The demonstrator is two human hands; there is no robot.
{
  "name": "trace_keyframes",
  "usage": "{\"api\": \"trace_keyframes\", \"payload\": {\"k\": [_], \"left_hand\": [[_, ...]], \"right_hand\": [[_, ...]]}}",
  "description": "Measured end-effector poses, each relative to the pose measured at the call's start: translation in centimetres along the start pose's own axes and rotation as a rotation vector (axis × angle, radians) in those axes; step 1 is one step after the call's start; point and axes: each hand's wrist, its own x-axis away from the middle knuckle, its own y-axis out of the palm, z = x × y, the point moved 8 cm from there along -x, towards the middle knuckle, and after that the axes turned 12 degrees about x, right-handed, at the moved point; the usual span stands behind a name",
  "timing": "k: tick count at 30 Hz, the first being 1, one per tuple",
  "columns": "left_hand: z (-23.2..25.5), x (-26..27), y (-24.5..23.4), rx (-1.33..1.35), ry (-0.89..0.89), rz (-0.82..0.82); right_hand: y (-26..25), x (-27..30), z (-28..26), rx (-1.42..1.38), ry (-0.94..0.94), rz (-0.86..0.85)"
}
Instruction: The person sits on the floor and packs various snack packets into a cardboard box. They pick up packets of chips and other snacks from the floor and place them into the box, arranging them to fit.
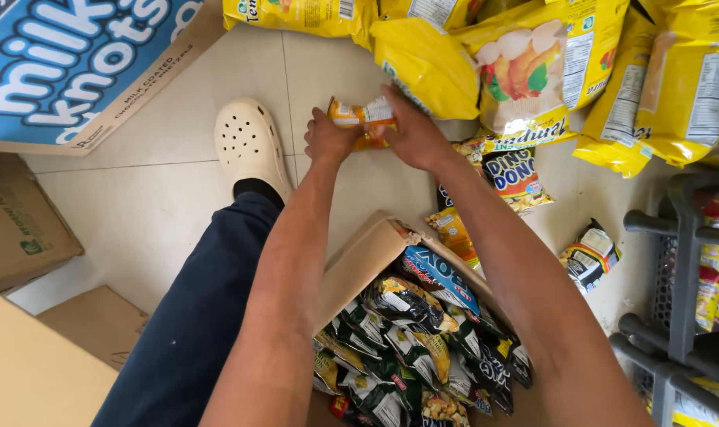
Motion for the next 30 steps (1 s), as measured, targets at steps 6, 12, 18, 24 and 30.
{"api": "trace_keyframes", "payload": {"k": [6, 12, 18, 24, 30], "left_hand": [[-1.3, 0.8, 3.5, 0.471, 0.01, -0.227], [0.4, 2.1, 0.8, 0.513, 0.307, -0.351], [3.1, 6.5, -8.3, 0.557, 0.344, -0.543], [7.3, 16.3, -14.2, 0.662, 0.358, -0.766], [8.3, 23.6, -15.2, 0.798, 0.353, -0.962]], "right_hand": [[0.7, 0.8, 0.3, 0.106, 0.067, -0.153], [-3.5, 4.0, -1.5, 0.141, 0.062, -0.116], [-5.4, 7.0, -1.5, 0.02, 0.14, -0.075], [-8.5, 11.6, -7.7, -0.269, 0.401, -0.187], [-12.6, 15.3, -17.3, -0.415, 0.194, -0.169]]}}
